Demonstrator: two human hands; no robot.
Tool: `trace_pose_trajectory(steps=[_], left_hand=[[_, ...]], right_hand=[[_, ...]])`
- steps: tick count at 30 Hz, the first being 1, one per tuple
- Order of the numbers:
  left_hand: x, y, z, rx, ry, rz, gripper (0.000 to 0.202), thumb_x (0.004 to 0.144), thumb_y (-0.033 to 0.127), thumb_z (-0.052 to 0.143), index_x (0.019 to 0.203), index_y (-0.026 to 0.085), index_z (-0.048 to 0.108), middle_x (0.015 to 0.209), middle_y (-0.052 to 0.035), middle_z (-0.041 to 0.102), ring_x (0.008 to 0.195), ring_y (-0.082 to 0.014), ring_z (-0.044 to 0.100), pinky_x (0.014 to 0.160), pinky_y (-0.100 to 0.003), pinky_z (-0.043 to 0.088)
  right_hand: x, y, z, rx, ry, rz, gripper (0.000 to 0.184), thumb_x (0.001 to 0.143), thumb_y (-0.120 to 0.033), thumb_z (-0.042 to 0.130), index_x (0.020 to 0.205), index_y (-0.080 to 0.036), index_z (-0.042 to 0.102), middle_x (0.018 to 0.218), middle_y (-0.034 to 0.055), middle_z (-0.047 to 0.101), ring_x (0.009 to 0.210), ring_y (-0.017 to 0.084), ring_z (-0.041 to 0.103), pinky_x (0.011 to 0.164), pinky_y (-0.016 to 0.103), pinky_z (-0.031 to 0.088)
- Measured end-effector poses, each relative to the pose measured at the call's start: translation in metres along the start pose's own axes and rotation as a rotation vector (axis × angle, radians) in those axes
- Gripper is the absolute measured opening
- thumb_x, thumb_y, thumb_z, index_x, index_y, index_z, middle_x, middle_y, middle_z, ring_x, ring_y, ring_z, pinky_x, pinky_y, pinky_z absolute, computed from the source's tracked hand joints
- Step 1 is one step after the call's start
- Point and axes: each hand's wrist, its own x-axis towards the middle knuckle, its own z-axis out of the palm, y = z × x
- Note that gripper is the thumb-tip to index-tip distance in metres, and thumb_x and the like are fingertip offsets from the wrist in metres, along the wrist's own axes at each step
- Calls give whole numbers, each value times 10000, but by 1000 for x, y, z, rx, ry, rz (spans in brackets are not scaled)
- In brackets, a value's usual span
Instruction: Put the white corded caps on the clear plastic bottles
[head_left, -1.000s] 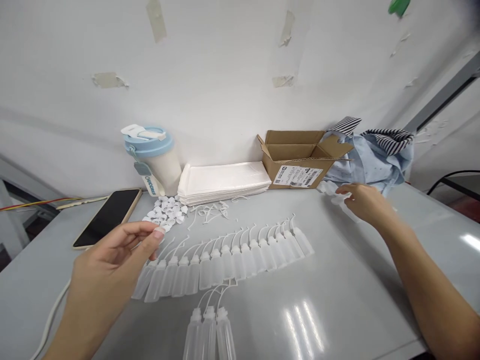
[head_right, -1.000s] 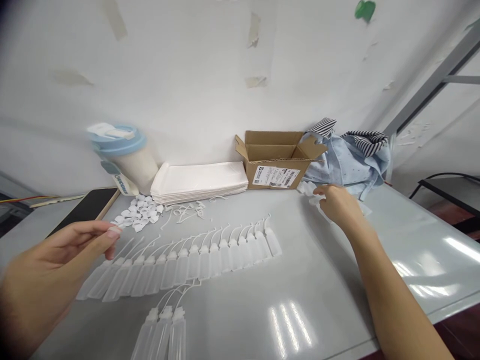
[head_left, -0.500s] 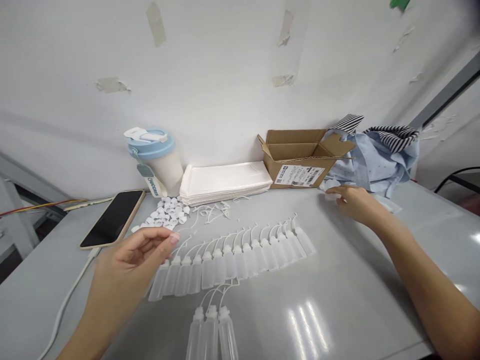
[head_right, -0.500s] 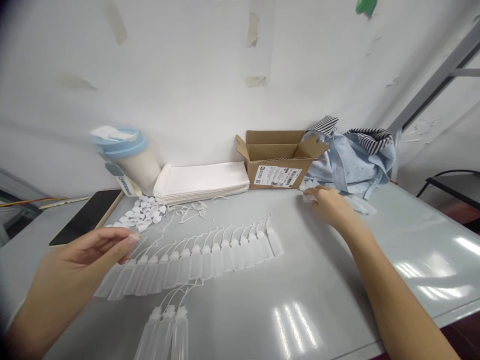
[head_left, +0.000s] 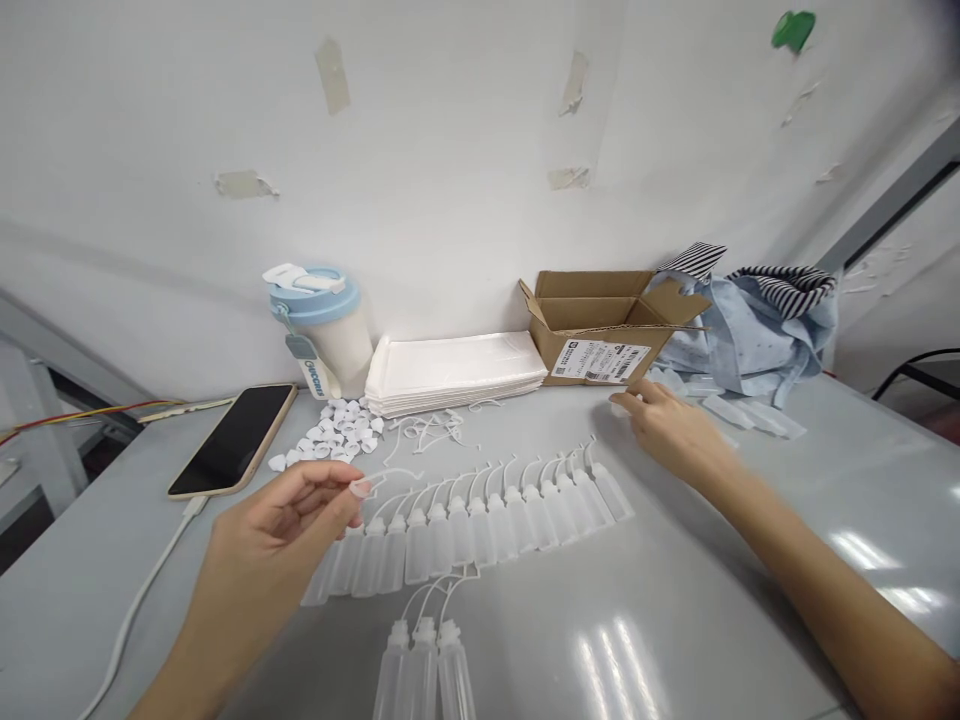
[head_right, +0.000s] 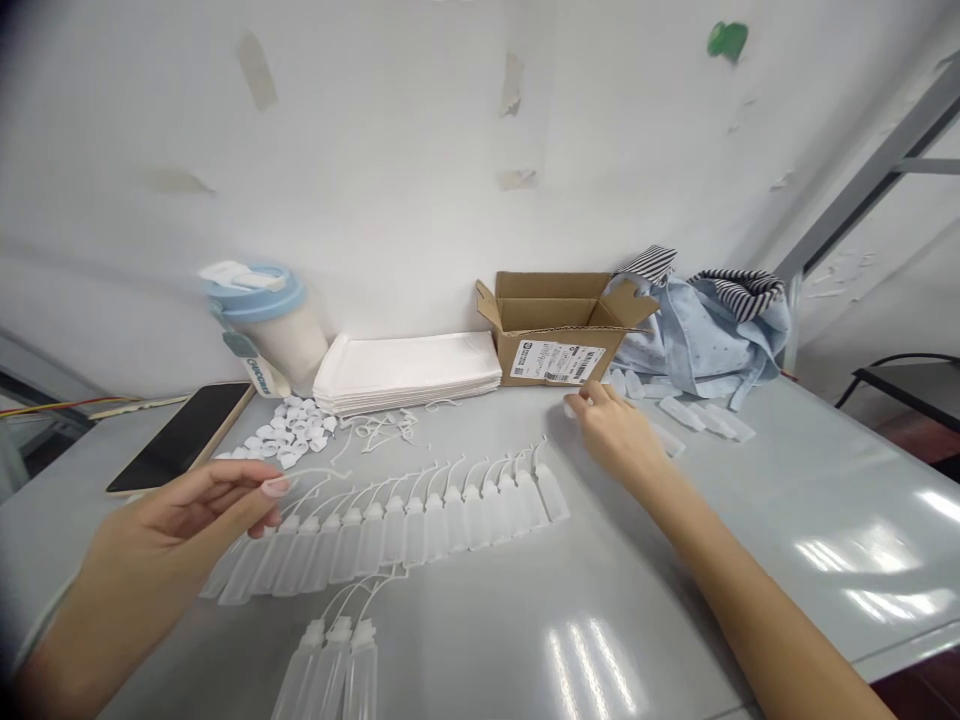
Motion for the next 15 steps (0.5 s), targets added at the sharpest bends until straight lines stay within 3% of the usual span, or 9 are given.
trace_pose_trajectory(steps=[3, 5, 6, 7, 10, 15], left_hand=[[0, -2, 0, -10, -61, 2, 243, 695, 446, 686, 820, 238, 672, 599, 41, 636, 565, -136, 568, 555, -213, 470], [-3, 0, 2, -50, -114, -7, 235, 709, 440, 672, 811, 229, 661, 599, 32, 630, 559, -142, 570, 528, -221, 460], [-6, 2, 4, -74, -135, -16, 219, 727, 426, 657, 814, 225, 652, 599, 30, 628, 558, -143, 570, 519, -223, 452], [-9, 4, 7, -94, -153, -25, 201, 745, 412, 642, 816, 223, 639, 603, 30, 630, 552, -140, 567, 521, -225, 449], [-22, 13, 16, -130, -225, -40, 157, 783, 380, 604, 802, 224, 603, 591, 47, 598, 536, -122, 550, 531, -219, 456], [-39, 17, 30, -117, -370, 37, 114, 823, 319, 565, 772, 220, 589, 675, 36, 580, 543, -96, 537, 483, -178, 444]], right_hand=[[-5, -18, -13, 88, 246, -14, 250, 867, -68, 437, 1038, -142, 604, 1097, 157, 610, 971, 265, 622, 690, 341, 524], [-12, -35, -22, 329, 605, -57, 95, 873, -149, 528, 941, -182, 584, 986, 116, 629, 931, 242, 630, 739, 347, 530], [-18, -45, -26, 464, 699, -92, 64, 858, -160, 574, 904, -204, 568, 929, 87, 633, 902, 229, 634, 725, 335, 532], [-25, -56, -29, 601, 717, -114, 102, 839, -157, 613, 900, -214, 554, 918, 72, 632, 868, 214, 638, 702, 318, 534], [-49, -88, -38, 917, 543, -248, 173, 840, -134, 621, 966, -216, 534, 938, 69, 631, 863, 194, 648, 701, 302, 555], [-77, -119, -46, 1041, 292, -597, 159, 895, -140, 553, 1042, -185, 512, 920, 93, 675, 868, 168, 672, 722, 246, 583]])
